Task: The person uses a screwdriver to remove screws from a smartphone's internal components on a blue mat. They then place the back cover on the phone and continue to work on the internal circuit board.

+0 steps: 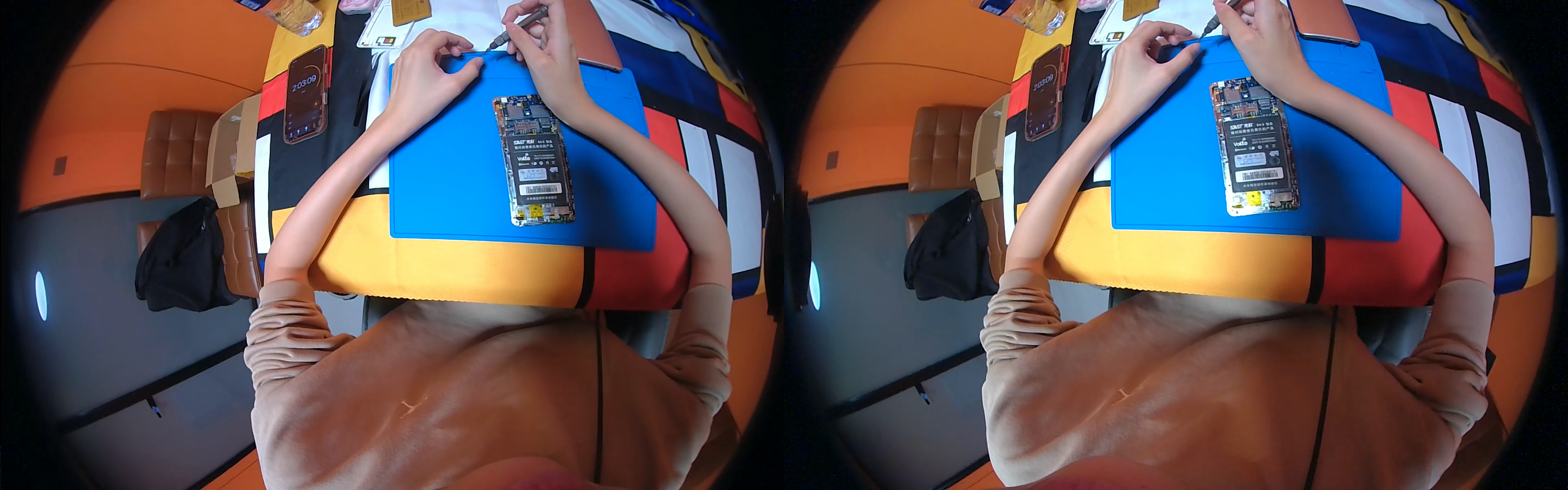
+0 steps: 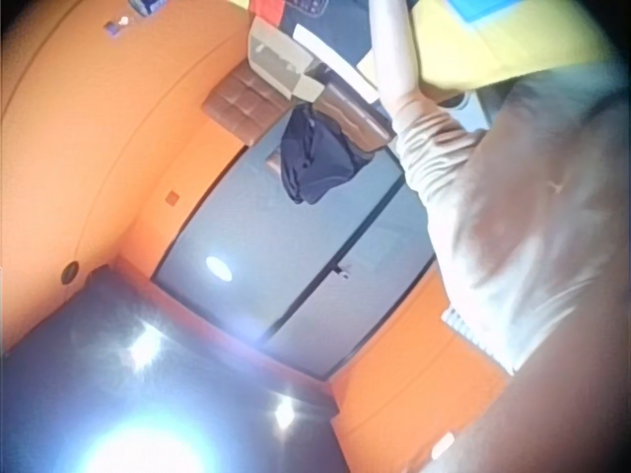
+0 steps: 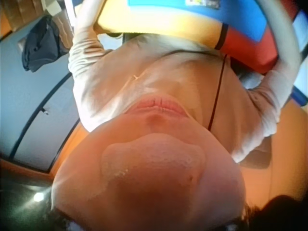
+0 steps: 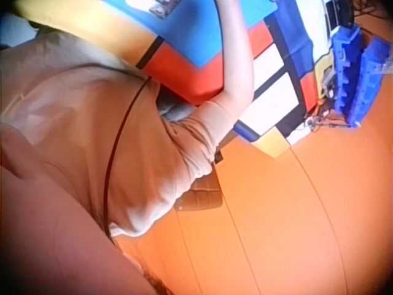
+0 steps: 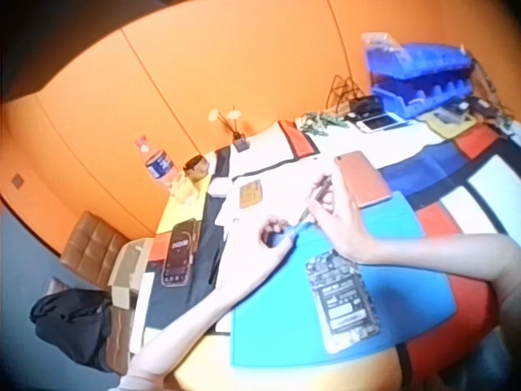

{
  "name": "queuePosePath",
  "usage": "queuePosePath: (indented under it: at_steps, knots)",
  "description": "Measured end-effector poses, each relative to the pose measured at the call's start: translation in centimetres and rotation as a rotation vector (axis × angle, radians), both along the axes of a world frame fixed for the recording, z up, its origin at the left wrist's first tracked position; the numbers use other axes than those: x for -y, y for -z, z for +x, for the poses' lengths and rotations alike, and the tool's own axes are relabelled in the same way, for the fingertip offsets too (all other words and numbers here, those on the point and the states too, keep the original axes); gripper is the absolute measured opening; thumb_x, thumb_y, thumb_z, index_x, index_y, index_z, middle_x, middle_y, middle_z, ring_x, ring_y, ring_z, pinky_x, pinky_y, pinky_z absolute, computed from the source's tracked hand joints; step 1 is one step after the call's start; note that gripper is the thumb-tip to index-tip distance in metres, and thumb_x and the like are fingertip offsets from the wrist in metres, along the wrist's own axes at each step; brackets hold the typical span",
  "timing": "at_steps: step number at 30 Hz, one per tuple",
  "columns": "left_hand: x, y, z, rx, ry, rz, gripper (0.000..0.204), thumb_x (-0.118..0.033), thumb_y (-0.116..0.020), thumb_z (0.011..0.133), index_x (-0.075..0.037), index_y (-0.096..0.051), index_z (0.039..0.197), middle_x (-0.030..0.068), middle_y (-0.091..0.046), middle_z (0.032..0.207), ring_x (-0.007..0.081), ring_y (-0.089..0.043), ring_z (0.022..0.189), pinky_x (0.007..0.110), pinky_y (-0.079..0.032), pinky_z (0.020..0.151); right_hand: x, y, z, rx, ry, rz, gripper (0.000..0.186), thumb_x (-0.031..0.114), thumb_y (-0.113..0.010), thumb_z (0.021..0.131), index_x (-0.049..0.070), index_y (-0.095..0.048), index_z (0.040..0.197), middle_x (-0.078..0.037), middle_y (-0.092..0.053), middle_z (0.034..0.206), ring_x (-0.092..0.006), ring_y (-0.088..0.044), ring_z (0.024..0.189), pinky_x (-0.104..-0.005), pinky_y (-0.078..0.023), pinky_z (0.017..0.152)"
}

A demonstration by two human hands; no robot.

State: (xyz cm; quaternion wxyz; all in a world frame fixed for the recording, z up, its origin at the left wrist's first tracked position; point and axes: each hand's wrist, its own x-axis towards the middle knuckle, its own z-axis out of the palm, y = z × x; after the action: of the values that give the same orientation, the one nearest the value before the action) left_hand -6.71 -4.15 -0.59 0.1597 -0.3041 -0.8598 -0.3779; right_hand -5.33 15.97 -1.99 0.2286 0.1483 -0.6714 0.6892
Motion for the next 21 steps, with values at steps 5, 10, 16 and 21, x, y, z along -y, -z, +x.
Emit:
queuePosePath:
  at_steps: [5,10,16,21]
  knots:
    - [-0.3,-0.4,0.2,-0.013,0.054,-0.012,0.022,-0.026,-0.081,0.086,-0.006,-0.08,0.096,0.008,-0.068,0.09,0.0178,-0.066,0.08,0.03,-0.054,0.072,-0.2,-0.6,0.7,0.027,-0.017,0.029,0.04,-0.003,-0.058,0.098,0.002,-0.04,0.133,-0.009,-0.055,0.1,-0.013,-0.062,0.081,-0.0274,-0.055,0.07]
    - [-0.1,-0.3,0.1,0.019,0.047,-0.032,0.019,-0.024,-0.081,0.087,-0.005,-0.081,0.093,0.0073,-0.068,0.089,0.0171,-0.065,0.077,0.03,-0.052,0.069,-0.2,-1.1,0.6,-0.015,-0.023,0.021,0.041,-0.002,-0.058,0.097,0.003,-0.04,0.134,-0.008,-0.055,0.099,-0.0131,-0.061,0.081,-0.0272,-0.055,0.07]
    - [0.2,-0.1,-0.2,0.006,0.07,0.008,0.013,-0.012,-0.071,0.091,-0.007,-0.08,0.1,0.0026,-0.07,0.091,0.0059,-0.056,0.073,0.023,-0.044,0.064,-0.2,-1.0,0.5,0.038,0.013,0.004,0.039,-0.002,-0.058,0.097,0.003,-0.04,0.132,-0.007,-0.055,0.097,-0.0129,-0.061,0.079,-0.0267,-0.054,0.069]
    - [0.6,0.1,-0.6,0.137,0.057,0.115,0.018,-0.016,-0.068,0.086,-0.006,-0.081,0.094,0.0068,-0.069,0.091,0.0132,-0.059,0.075,0.026,-0.048,0.069,-0.1,-1.1,0.8,0.069,-0.065,-0.075,0.034,0.001,-0.058,0.099,0.003,-0.042,0.129,-0.007,-0.055,0.095,-0.0118,-0.059,0.077,-0.0252,-0.052,0.065]
